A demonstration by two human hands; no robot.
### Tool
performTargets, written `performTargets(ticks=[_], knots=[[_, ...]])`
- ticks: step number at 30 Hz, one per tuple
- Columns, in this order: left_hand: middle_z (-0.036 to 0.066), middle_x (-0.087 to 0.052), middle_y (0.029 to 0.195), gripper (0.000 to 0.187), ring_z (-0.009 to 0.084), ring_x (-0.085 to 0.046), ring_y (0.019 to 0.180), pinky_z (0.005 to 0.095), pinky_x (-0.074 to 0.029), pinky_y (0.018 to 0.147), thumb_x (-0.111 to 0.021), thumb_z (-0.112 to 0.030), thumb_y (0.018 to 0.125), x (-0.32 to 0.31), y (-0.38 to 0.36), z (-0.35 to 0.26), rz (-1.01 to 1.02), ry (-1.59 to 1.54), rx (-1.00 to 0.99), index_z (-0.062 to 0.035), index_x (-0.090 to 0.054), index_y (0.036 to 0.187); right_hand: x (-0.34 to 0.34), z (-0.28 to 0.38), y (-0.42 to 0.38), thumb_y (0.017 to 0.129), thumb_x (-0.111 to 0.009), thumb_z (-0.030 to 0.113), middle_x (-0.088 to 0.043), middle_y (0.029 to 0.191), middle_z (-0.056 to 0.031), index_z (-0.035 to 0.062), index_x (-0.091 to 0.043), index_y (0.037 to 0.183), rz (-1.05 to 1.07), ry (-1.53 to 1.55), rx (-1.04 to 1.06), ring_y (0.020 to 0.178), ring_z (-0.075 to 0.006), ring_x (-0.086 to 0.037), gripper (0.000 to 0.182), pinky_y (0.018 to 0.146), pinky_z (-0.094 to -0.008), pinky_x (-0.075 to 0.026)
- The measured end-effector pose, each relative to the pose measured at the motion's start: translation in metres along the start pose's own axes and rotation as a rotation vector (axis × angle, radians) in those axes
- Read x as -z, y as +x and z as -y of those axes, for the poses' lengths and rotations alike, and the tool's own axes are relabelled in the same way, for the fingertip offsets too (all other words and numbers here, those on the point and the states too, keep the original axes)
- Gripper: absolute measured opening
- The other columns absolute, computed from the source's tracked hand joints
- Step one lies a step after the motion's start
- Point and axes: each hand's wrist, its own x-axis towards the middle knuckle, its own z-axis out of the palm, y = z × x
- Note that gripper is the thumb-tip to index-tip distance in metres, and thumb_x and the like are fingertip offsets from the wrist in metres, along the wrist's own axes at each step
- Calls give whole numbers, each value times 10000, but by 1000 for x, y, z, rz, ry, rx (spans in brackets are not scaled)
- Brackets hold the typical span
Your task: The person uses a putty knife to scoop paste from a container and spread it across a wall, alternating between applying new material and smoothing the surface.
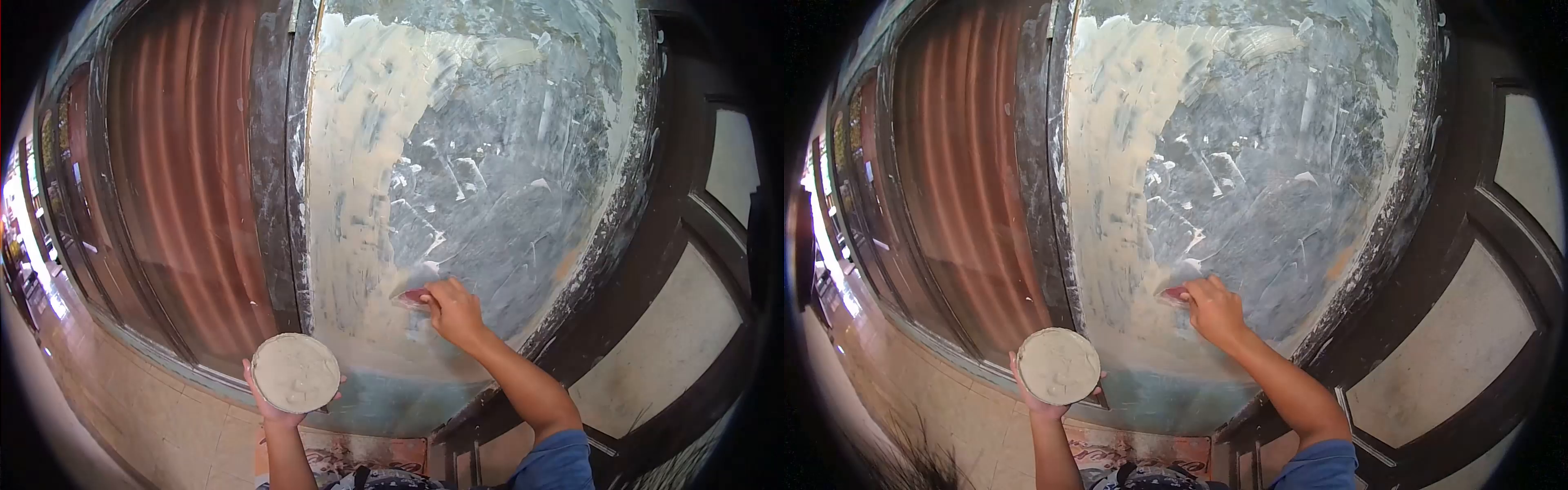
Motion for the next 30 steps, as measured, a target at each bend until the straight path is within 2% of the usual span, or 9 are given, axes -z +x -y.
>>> performTargets(ticks=[2,4,9,12,16,21,23,28,30], knots=[[293,-403,1581,1132,772,-435,1245,874,-465,861,-421,-949,814,-4,1,-1,20,23,-1,-156,-334,1617,-2,-1,2,926,-721,106,-728,913,-60,76,-702,1000,48,-23,-3,847,-328,-658,82,659,-481,-541],[289,-394,1588,1128,772,-437,1243,873,-467,864,-413,-949,818,-9,2,-1,4,-9,2,-157,-331,1618,6,-6,18,930,-724,111,-735,927,-68,76,-706,1007,-141,-11,-14,849,-330,-662,87,655,-480,-541],[290,-390,1590,1131,769,-435,1249,872,-470,863,-406,-950,820,-3,1,-2,8,-44,12,-156,-322,1622,22,-10,19,913,-726,100,-737,942,-76,84,-712,1031,-239,82,-36,871,-330,-665,120,660,-487,-539],[294,-399,1582,1129,765,-440,1247,868,-474,864,-401,-948,825,-1,0,-1,12,-5,-3,-152,-318,1623,3,-9,-10,885,-722,77,-729,950,-48,111,-692,1024,15,16,51,881,-318,-660,146,657,-481,-552],[306,-416,1565,1126,758,-461,1233,862,-480,863,-390,-943,834,-8,0,3,-6,-16,21,-140,-319,1620,-5,-4,-9,875,-717,69,-728,953,-40,112,-683,1029,110,-76,32,887,-314,-659,163,657,-481,-559],[317,-420,1557,1136,753,-470,1230,863,-480,863,-375,-946,837,-11,0,10,4,-23,24,-124,-315,1618,27,-10,30,909,-708,92,-726,947,-84,86,-694,1011,-277,13,-51,888,-333,-659,103,684,-499,-546],[319,-420,1556,1138,752,-471,1232,862,-480,865,-370,-946,840,-9,-1,9,18,-16,14,-119,-313,1618,26,-10,22,922,-706,97,-722,933,-89,87,-700,1007,-272,40,-36,883,-342,-657,86,697,-497,-539],[316,-431,1550,1120,752,-471,1232,857,-484,876,-367,-939,848,-11,0,7,7,3,2,-121,-327,1612,-3,-5,-18,929,-703,113,-713,908,-75,102,-701,1007,116,-66,-7,864,-342,-649,79,702,-484,-537],[312,-434,1550,1120,745,-474,1237,855,-485,878,-367,-942,845,-9,6,8,26,92,-2,-122,-335,1607,6,-9,-3,922,-707,106,-716,909,-75,103,-704,1012,3,-66,-35,861,-341,-650,90,703,-478,-538]])
